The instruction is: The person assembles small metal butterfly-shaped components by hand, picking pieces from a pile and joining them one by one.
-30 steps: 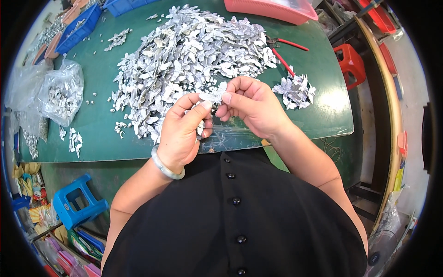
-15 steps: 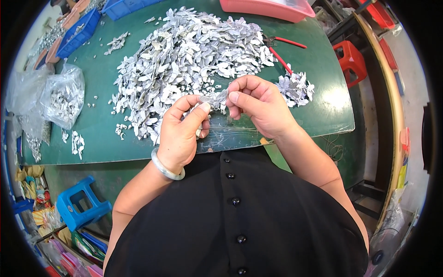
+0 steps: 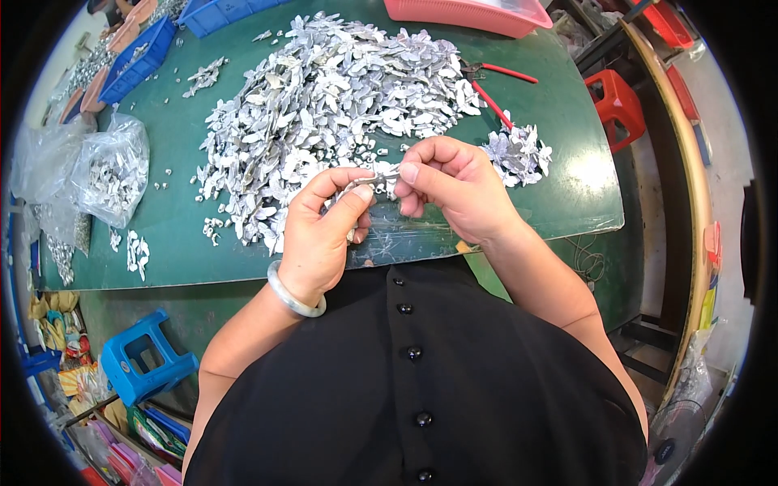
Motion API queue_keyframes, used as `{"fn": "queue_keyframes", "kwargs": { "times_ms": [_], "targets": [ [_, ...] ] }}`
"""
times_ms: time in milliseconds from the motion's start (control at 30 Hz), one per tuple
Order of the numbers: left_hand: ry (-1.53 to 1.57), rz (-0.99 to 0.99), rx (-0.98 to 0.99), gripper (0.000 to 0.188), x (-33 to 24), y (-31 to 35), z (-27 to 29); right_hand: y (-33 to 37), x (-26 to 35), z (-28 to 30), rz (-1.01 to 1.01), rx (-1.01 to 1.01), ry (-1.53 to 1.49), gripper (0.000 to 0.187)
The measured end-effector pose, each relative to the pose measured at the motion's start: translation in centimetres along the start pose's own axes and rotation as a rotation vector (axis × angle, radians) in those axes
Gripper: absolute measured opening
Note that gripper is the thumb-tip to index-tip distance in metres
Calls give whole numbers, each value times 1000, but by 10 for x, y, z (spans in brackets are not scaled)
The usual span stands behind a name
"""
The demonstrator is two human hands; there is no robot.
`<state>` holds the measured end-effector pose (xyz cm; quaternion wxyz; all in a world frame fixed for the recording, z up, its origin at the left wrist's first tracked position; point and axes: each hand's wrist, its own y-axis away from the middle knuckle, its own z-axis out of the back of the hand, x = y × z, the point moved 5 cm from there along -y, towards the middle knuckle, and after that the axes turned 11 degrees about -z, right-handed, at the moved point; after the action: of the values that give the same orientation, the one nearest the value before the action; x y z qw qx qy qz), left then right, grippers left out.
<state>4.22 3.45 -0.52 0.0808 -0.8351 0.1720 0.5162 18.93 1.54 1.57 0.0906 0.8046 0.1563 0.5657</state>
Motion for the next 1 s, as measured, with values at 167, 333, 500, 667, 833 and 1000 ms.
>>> {"fn": "queue_keyframes", "kwargs": {
  "times_ms": [167,333,500,667,833,1000],
  "targets": [
    [177,37,42,29,-1,-1,-4,1,-1,0,105,39,41,8],
    [347,109,80,31,0,0,-4,1,-3,-4,94,60,36,10],
    [274,177,40,18,3,0,1,0,-4,-17,47,105,199,9],
    [305,164,34,11,-19,-2,13,4,6,-20,137,55,375,14],
    [-5,-328,-212,12,-109,-26,79,5,10,-8,117,8,360,12],
    [-250,-922,-615,7,-223,-48,201,6,11,3,119,-69,356,12]
  ]
}}
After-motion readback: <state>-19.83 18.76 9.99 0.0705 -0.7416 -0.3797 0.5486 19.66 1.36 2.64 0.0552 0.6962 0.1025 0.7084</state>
